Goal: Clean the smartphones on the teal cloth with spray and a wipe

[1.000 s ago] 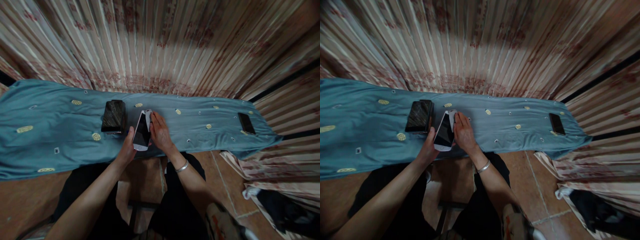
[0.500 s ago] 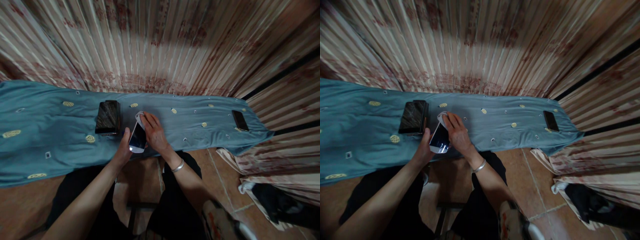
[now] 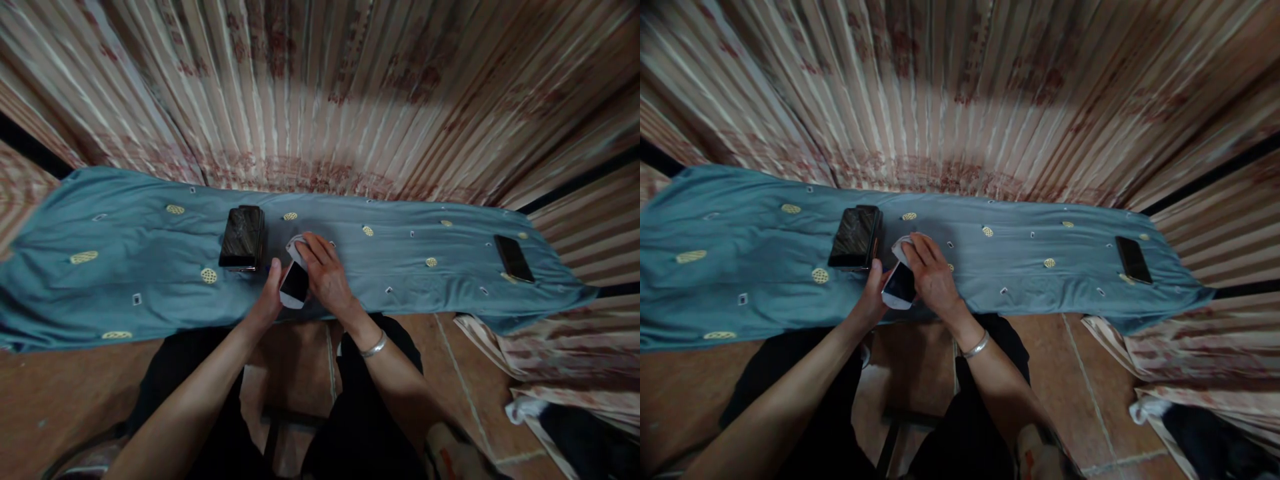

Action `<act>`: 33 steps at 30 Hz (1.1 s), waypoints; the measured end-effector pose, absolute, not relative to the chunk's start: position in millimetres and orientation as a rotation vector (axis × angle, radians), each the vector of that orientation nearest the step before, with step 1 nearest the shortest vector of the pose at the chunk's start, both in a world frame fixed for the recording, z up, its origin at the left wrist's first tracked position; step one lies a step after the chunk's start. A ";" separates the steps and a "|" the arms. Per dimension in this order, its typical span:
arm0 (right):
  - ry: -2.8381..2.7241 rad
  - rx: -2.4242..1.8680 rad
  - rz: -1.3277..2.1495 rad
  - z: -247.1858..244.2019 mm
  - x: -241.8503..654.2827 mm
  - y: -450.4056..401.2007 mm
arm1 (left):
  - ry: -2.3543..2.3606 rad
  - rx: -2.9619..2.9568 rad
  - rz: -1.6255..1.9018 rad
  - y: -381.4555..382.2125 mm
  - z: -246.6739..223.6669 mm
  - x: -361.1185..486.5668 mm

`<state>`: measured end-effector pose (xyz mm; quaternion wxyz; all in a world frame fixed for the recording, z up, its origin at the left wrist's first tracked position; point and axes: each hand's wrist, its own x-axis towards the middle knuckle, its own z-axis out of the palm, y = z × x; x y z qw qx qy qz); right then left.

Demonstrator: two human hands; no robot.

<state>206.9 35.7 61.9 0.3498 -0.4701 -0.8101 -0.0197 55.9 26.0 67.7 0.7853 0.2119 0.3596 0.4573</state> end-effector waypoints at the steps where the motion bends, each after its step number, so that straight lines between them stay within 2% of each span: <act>1: -2.091 -1.214 -0.062 62.0 206.8 36.3 | 0.794 0.444 0.985 25.3 68.4 56.0; 9: -2.199 -0.971 -0.106 53.5 168.7 14.5 | 0.872 0.244 1.206 33.2 78.9 46.8; 17: -2.203 -0.956 -0.182 48.9 161.3 29.2 | 0.880 0.191 1.310 35.4 76.4 44.5; 25: -2.090 -1.172 -0.107 48.1 179.0 65.7 | 0.838 0.428 1.145 23.5 77.7 44.3; 33: -2.008 -1.253 0.047 41.2 188.1 69.9 | 0.852 0.271 1.083 26.8 100.4 36.6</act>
